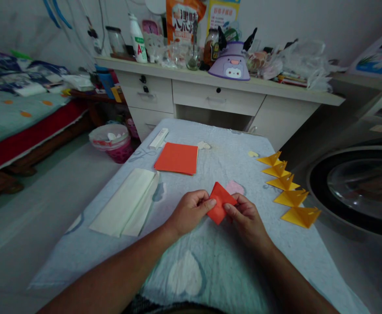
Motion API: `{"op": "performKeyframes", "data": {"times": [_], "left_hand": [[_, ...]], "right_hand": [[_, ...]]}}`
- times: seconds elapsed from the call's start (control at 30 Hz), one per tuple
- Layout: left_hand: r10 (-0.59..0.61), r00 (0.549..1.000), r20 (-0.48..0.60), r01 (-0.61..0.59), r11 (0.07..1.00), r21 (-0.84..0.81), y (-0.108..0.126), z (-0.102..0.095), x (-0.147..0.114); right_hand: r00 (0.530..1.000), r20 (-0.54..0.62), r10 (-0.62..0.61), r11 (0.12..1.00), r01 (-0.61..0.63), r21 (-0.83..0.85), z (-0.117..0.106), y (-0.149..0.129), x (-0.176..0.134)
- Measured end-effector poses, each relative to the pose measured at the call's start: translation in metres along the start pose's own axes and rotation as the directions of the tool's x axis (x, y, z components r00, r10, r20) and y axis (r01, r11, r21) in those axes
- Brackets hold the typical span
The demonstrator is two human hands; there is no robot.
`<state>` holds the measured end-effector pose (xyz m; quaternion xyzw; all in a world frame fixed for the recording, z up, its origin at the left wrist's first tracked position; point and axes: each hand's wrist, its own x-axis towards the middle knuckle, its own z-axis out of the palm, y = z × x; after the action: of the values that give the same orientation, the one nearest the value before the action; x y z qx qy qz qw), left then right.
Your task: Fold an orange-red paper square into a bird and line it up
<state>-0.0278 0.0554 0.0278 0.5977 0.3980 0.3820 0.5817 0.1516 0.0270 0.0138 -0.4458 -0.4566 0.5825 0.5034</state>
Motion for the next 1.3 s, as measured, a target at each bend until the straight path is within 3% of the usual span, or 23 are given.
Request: {"op": "performKeyframes", "data": {"times": [0.1, 0.23, 0.5, 0.67, 0.77, 0.97, 1.3], "left_hand": [[0.056, 0.997, -0.055, -0.048, 0.990, 0.135, 0.000, -0.001, -0.002], [0.072, 0.995, -0.065, -0.061, 0.986, 0.156, -0.002, -0.002, -0.001], [0.039, 0.998, 0.045, -0.032, 0.987, -0.155, -0.004, 0.002, 0.001], [0.044, 0.999, -0.020, -0.048, 0.973, -0.224, -0.006, 0.004, 0.001], [0.078, 0.992, -0.095, -0.095, 0.976, -0.196, -0.010, 0.004, 0.001], [0.152, 0.976, -0.153, -0.169, 0.980, -0.108, -0.014, 0.005, 0.000], [0.168, 0.964, -0.205, -0.163, 0.986, 0.045, -0.013, 0.002, -0.002]], "right_hand": [[1.000, 0.000, 0.004, 1.000, -0.004, 0.012, -0.001, 0.001, 0.000], [1.000, 0.024, 0.012, 0.999, -0.013, 0.042, 0.001, 0.001, -0.002], [0.999, -0.015, -0.032, 0.999, 0.033, 0.029, 0.005, -0.003, -0.001], [0.973, -0.130, -0.189, 0.982, 0.188, -0.016, 0.006, -0.004, -0.003], [0.947, -0.176, -0.269, 0.960, 0.248, -0.133, 0.004, -0.001, -0.005], [0.936, -0.164, -0.311, 0.921, 0.254, -0.296, -0.001, 0.004, -0.007], [0.950, -0.160, -0.267, 0.935, 0.216, -0.282, 0.001, 0.004, -0.007]]}}
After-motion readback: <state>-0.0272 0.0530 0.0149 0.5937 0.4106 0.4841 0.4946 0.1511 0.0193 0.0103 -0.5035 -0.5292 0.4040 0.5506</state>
